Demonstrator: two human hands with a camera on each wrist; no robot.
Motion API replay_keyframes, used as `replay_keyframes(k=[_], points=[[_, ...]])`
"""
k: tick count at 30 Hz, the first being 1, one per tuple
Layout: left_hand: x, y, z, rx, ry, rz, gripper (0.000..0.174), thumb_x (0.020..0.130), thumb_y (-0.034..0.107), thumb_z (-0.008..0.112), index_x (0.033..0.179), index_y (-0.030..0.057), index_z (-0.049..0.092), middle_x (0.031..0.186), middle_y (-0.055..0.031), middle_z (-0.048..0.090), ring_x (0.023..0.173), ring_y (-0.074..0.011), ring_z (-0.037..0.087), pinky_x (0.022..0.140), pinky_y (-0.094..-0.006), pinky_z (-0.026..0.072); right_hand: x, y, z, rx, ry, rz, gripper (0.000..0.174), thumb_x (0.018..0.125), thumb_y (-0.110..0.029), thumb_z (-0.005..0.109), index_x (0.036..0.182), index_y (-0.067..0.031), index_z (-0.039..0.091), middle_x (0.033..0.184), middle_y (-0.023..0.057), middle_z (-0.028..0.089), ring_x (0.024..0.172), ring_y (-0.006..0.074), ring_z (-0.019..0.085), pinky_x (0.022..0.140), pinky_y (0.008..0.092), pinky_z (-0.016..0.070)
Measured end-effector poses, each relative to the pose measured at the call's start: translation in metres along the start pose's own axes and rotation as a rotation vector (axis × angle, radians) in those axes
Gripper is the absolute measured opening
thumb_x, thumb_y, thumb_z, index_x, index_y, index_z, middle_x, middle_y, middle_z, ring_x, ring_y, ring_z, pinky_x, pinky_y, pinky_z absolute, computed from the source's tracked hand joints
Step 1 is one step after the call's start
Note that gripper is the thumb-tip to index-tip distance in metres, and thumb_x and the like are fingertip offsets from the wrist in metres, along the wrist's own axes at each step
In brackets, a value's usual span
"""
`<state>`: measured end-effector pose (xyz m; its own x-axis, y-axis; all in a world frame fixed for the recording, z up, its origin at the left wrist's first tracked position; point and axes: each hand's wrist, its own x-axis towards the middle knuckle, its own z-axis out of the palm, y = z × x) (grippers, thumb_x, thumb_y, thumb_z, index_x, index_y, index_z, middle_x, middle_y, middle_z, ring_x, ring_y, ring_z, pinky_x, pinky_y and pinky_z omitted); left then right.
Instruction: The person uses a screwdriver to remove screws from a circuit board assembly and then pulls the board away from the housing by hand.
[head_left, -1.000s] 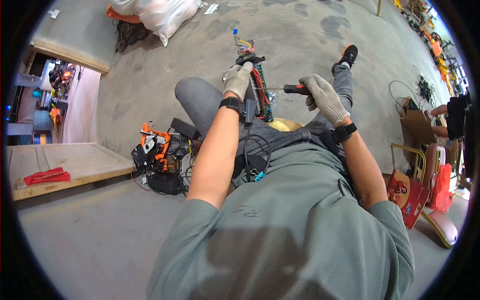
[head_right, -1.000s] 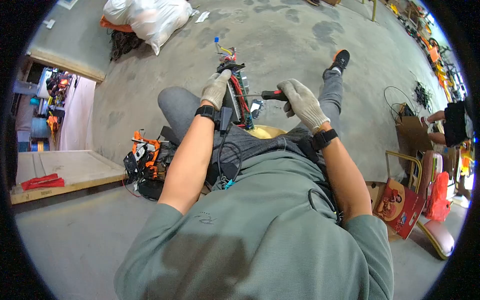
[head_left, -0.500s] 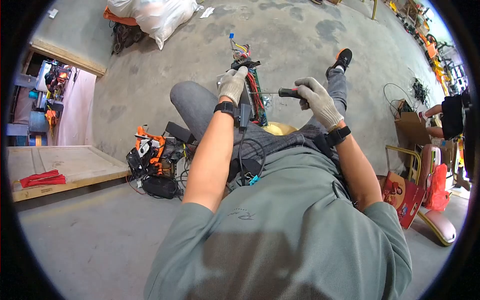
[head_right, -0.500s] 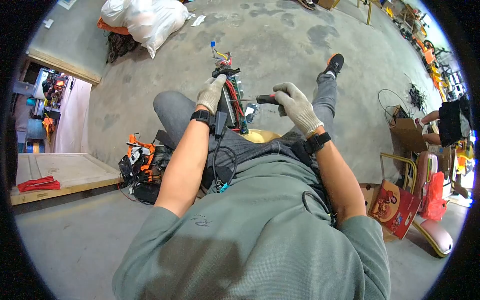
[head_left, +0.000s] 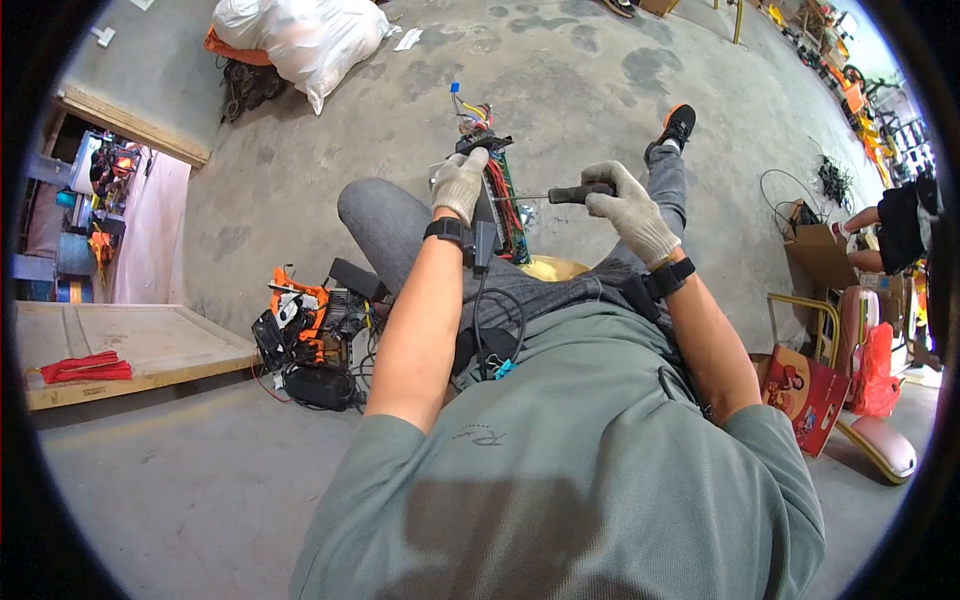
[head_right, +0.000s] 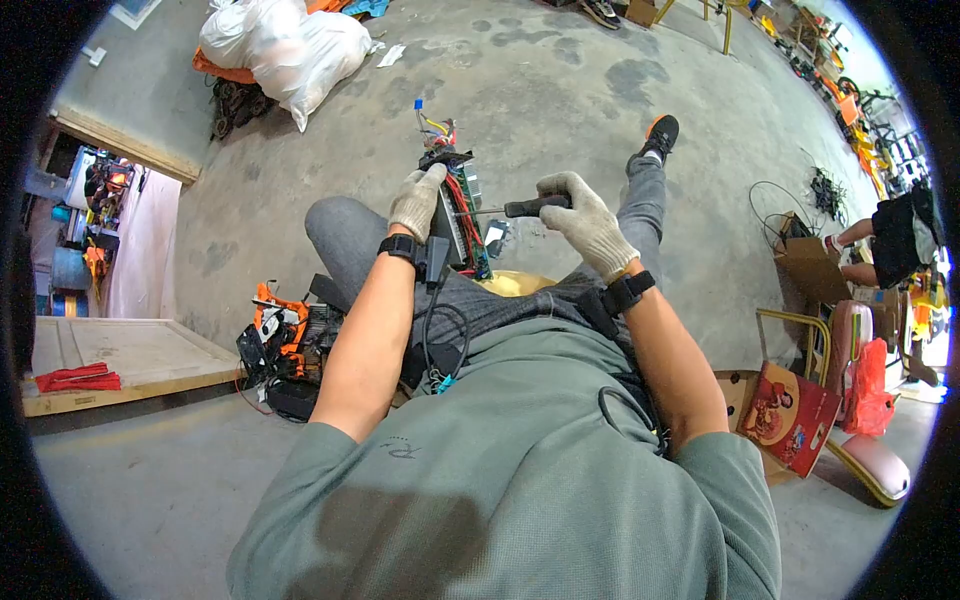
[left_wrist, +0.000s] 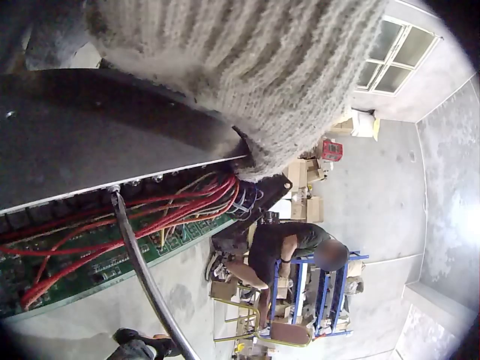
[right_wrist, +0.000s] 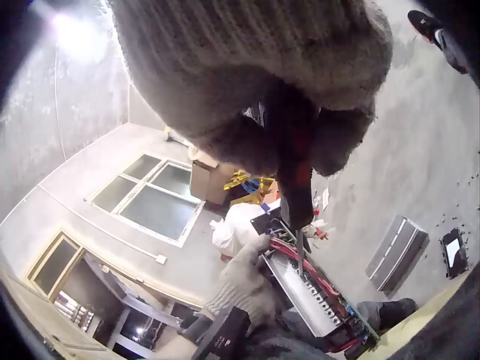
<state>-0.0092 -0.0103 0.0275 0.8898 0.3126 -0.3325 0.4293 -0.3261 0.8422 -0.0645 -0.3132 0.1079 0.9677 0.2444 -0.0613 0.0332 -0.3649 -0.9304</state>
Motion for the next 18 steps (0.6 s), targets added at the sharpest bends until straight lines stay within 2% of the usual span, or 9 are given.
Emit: replay_keyframes(k=[3, 5, 9, 11, 14, 15, 17, 18], points=[[0.004, -0.005, 0.000, 0.015, 0.006, 0.025, 0.070, 0.093, 0.067, 0.060, 0.117, 0.0037, 0.078, 0.121, -0.0242, 0.077, 0.118, -0.0413, 0.070, 0.101, -0.0478, 0.0511, -0.006, -0.017, 0.002, 0.024, -0.014, -0.007, 0.051, 0.105, -0.038, 0.065, 0.138, 0.0010, 0.063, 0.111, 0.0130, 0.073, 0.083, 0.0149, 0.071, 0.075, 0.0310, 0.0608], [0.004, -0.007, 0.000, 0.041, 0.012, 0.048, 0.070, 0.094, 0.067, 0.060, 0.117, 0.0040, 0.078, 0.121, -0.0242, 0.077, 0.118, -0.0419, 0.070, 0.101, -0.0480, 0.0510, -0.011, -0.048, -0.004, 0.052, -0.081, 0.413, 0.050, 0.099, -0.028, 0.071, 0.138, 0.0022, 0.062, 0.113, 0.0133, 0.073, 0.094, 0.0154, 0.072, 0.082, 0.0311, 0.0600], [0.010, -0.009, 0.002, 0.011, 0.004, 0.039, 0.069, 0.095, 0.067, 0.060, 0.116, 0.0043, 0.078, 0.121, -0.0246, 0.077, 0.120, -0.0431, 0.070, 0.102, -0.0489, 0.0507, -0.006, -0.031, -0.009, 0.098, -0.162, 0.422, 0.054, 0.098, -0.029, 0.073, 0.140, 0.0035, 0.060, 0.115, 0.0139, 0.073, 0.096, 0.0155, 0.072, 0.082, 0.0310, 0.0603], [0.009, -0.010, 0.002, 0.027, 0.003, 0.029, 0.068, 0.096, 0.067, 0.060, 0.116, 0.0042, 0.078, 0.122, -0.0247, 0.077, 0.120, -0.0432, 0.070, 0.102, -0.0492, 0.0506, -0.003, -0.005, -0.001, 0.015, -0.006, 0.110, 0.057, 0.103, -0.039, 0.070, 0.140, 0.0037, 0.060, 0.113, 0.0130, 0.073, 0.085, 0.0142, 0.073, 0.074, 0.0297, 0.0608], [0.005, -0.008, 0.002, 0.022, 0.022, 0.026, 0.067, 0.096, 0.066, 0.060, 0.116, 0.0044, 0.078, 0.122, -0.0249, 0.077, 0.120, -0.0434, 0.070, 0.102, -0.0492, 0.0506, -0.004, -0.008, -0.001, -0.026, -0.009, 0.046, 0.055, 0.104, -0.038, 0.069, 0.138, 0.0040, 0.061, 0.112, 0.0120, 0.072, 0.082, 0.0134, 0.071, 0.074, 0.0291, 0.0604], [-0.001, -0.003, -0.001, 0.023, 0.029, 0.038, 0.067, 0.096, 0.066, 0.060, 0.116, 0.0047, 0.078, 0.122, -0.0251, 0.077, 0.121, -0.0434, 0.069, 0.102, -0.0493, 0.0506, -0.006, -0.016, 0.000, -0.026, -0.009, 0.047, 0.055, 0.104, -0.038, 0.069, 0.138, 0.0040, 0.061, 0.112, 0.0120, 0.072, 0.082, 0.0134, 0.071, 0.074, 0.0291, 0.0604], [-0.008, 0.003, -0.004, 0.025, 0.034, 0.050, 0.067, 0.096, 0.066, 0.060, 0.116, 0.0050, 0.078, 0.122, -0.0252, 0.077, 0.122, -0.0435, 0.069, 0.102, -0.0493, 0.0506, -0.010, -0.039, 0.000, 0.162, -0.042, 0.329, 0.052, 0.099, -0.028, 0.072, 0.139, 0.0039, 0.061, 0.109, 0.0106, 0.071, 0.087, 0.0138, 0.070, 0.080, 0.0294, 0.0593], [-0.008, 0.003, -0.006, 0.044, 0.028, 0.053, 0.064, 0.097, 0.061, 0.063, 0.120, 0.0032, 0.076, 0.117, -0.0193, 0.077, 0.110, -0.0340, 0.071, 0.095, -0.0441, 0.0523, -0.010, -0.041, -0.003, 0.162, -0.041, 0.330, 0.052, 0.099, -0.028, 0.072, 0.139, 0.0039, 0.061, 0.109, 0.0106, 0.071, 0.087, 0.0138, 0.070, 0.080, 0.0294, 0.0593]])
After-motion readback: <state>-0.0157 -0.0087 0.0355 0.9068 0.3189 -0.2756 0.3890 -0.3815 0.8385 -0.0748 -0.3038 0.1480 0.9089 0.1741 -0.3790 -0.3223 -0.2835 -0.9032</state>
